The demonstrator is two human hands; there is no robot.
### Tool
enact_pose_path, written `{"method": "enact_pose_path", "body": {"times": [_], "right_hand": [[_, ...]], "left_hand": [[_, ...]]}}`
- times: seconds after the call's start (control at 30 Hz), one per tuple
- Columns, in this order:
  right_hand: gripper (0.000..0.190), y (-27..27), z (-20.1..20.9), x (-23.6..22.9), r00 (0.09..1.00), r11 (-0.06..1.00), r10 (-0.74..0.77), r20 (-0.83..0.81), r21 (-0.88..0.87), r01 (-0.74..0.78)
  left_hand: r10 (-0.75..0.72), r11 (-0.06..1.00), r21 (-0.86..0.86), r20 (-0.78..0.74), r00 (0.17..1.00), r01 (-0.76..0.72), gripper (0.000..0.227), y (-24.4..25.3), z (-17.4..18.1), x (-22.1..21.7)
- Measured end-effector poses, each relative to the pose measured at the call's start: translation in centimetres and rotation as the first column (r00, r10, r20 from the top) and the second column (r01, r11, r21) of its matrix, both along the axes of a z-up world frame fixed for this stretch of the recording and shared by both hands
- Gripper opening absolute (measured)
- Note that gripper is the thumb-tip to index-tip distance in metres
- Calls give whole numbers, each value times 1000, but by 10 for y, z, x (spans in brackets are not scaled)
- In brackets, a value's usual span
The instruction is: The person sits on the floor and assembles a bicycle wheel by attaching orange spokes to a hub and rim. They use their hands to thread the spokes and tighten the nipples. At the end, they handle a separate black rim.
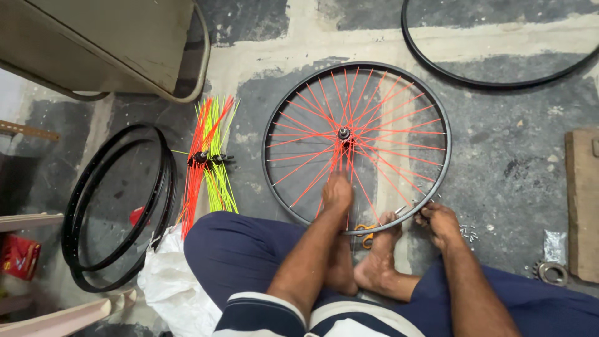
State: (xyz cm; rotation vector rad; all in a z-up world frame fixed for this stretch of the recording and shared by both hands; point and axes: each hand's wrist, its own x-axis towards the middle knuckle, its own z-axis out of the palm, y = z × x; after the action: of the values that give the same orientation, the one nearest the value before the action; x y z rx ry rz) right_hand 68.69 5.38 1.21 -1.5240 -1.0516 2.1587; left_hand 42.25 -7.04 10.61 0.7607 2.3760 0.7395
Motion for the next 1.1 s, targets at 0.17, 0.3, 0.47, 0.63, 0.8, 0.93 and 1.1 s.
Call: {"method": "enact_pose_path", "body": {"times": [0.17,0.3,0.47,0.63,0.8,0.93,1.1], "right_hand": [[17,1,6,-5,999,999,-12,30,50,11],[16,-2,9,-6,998,995,-31,54,100,25],[14,-4,10,-3,995,991,-55,82,125,44],[17,-4,11,-2,993,987,-51,107,159,34],[17,-7,13,4,991,986,-28,132,168,6],[16,-10,21,3,984,990,-57,166,135,35],[17,-12,40,5,984,990,-80,160,128,59]], "left_hand": [[-143,983,-147,-246,959,109,72,-10,34,18],[92,993,-77,34,995,-89,60,3,22,64],[-125,992,32,14,992,124,42,-13,6,92],[19,993,111,257,966,-49,54,-3,-6,96],[24,999,14,293,956,-29,45,9,-3,89],[-77,996,55,303,950,63,54,6,-4,85],[-75,997,49,318,945,63,56,13,-6,79]]}}
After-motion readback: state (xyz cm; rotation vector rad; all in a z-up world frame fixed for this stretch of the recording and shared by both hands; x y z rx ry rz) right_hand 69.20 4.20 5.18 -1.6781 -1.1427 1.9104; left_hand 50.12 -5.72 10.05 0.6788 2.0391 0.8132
